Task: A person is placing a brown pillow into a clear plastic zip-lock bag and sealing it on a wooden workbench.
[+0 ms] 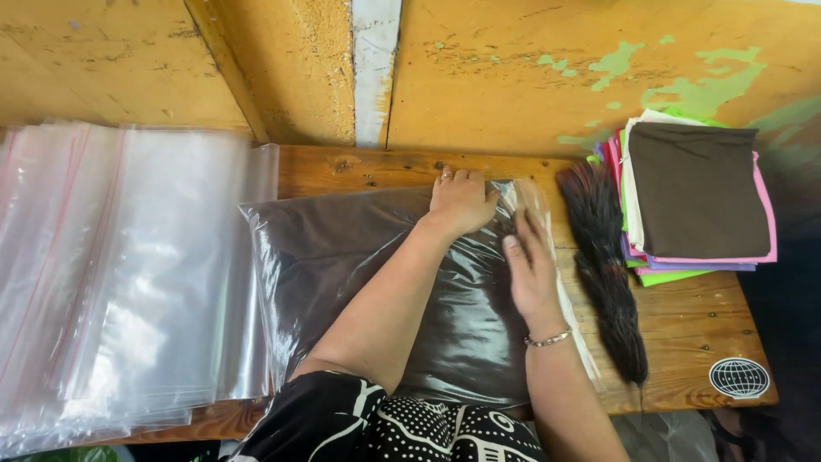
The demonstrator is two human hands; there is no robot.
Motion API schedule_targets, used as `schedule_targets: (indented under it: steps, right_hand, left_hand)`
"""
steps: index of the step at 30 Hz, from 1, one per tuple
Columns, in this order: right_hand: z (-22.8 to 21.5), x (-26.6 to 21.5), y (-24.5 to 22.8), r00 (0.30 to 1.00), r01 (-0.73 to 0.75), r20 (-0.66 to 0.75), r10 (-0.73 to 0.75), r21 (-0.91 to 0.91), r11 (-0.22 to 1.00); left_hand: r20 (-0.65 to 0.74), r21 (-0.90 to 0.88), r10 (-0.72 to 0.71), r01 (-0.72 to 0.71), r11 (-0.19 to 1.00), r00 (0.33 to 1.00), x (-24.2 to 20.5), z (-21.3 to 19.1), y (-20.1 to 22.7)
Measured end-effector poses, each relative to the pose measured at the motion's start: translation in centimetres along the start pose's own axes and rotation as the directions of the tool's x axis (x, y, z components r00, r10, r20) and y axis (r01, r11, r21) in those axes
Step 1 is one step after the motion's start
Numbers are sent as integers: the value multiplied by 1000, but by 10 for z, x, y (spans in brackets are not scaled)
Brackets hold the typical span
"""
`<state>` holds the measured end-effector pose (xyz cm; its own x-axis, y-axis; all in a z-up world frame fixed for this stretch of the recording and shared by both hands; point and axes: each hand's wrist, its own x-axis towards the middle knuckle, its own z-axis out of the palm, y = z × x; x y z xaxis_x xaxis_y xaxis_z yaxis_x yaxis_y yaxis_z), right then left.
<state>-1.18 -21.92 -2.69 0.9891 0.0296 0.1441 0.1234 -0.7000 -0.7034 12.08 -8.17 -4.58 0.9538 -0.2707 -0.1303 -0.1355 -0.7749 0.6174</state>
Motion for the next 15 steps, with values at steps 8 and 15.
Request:
schedule_targets:
  steps: [8,15]
  right_hand:
    - [-34,4,53,967,-116,-202,154,187,975]
    - [-96,-15,-5,947,-140,184,264,-505,852]
  left_hand:
    - [-359,149,72,-19,989,931,-3,4,7]
    - [-196,131,-29,55,990,980,-1,4,7]
